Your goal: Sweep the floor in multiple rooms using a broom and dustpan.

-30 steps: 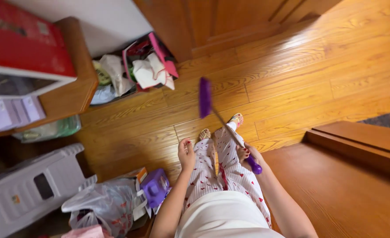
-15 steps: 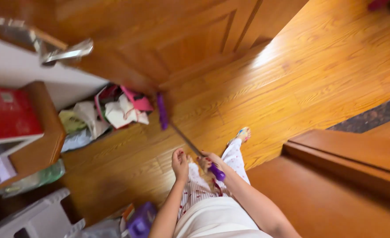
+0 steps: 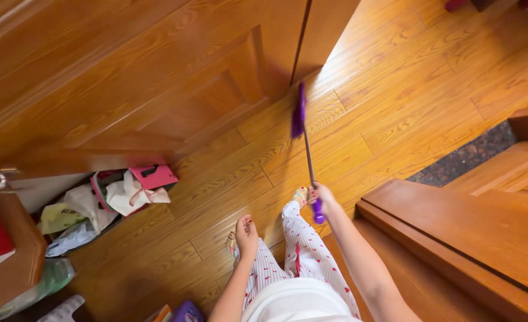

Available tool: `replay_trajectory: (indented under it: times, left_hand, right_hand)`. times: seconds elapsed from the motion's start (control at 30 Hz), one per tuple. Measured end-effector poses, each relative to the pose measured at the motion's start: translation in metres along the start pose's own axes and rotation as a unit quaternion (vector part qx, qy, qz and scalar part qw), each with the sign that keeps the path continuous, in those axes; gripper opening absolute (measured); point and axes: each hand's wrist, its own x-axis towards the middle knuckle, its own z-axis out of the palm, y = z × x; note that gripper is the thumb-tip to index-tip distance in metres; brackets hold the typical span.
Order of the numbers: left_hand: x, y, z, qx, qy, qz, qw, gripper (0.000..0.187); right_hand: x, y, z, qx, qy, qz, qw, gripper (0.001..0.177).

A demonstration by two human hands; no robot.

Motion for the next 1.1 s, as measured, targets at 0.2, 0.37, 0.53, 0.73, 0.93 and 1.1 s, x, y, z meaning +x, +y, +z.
replay_trajectory:
  times: [0.2, 0.37, 0.53, 0.73, 0.93, 1.1]
  left_hand:
    - [-0.001, 0.029, 0.053, -0.01, -0.032, -0.033, 0.999, 0.022]
    - [0.013, 0.034, 0.093, -0.007, -0.064, -0.012, 0.998, 0.021]
    - [0.021, 0.054, 0.12, 0.012, -0.101, -0.005, 0.995, 0.021]
    - [0.035, 0.08, 0.134, -0.002, -0.128, 0.015, 0.992, 0.02]
    - [0.069, 0.109, 0.154, -0.005, -0.141, -0.04, 0.989, 0.02]
    - [0.108, 0.127, 0.194, -0.002, -0.156, -0.001, 0.988, 0.019]
  right_hand:
    - [-0.097, 0.086, 0.046, -0.068, -0.009, 0.022, 0.997, 0.043]
    - [-0.112, 0.052, 0.014, 0.08, -0.101, 0.193, 0.973, 0.038]
    - [-0.116, 0.003, -0.035, 0.212, -0.109, 0.244, 0.94, 0.035]
    - [-0.097, -0.066, -0.045, 0.123, -0.079, 0.118, 0.982, 0.04]
    - [-0.075, -0.015, 0.046, -0.044, 0.041, -0.037, 0.997, 0.042]
    - [-0.124, -0.044, 0.078, 0.146, -0.193, 0.166, 0.956, 0.037]
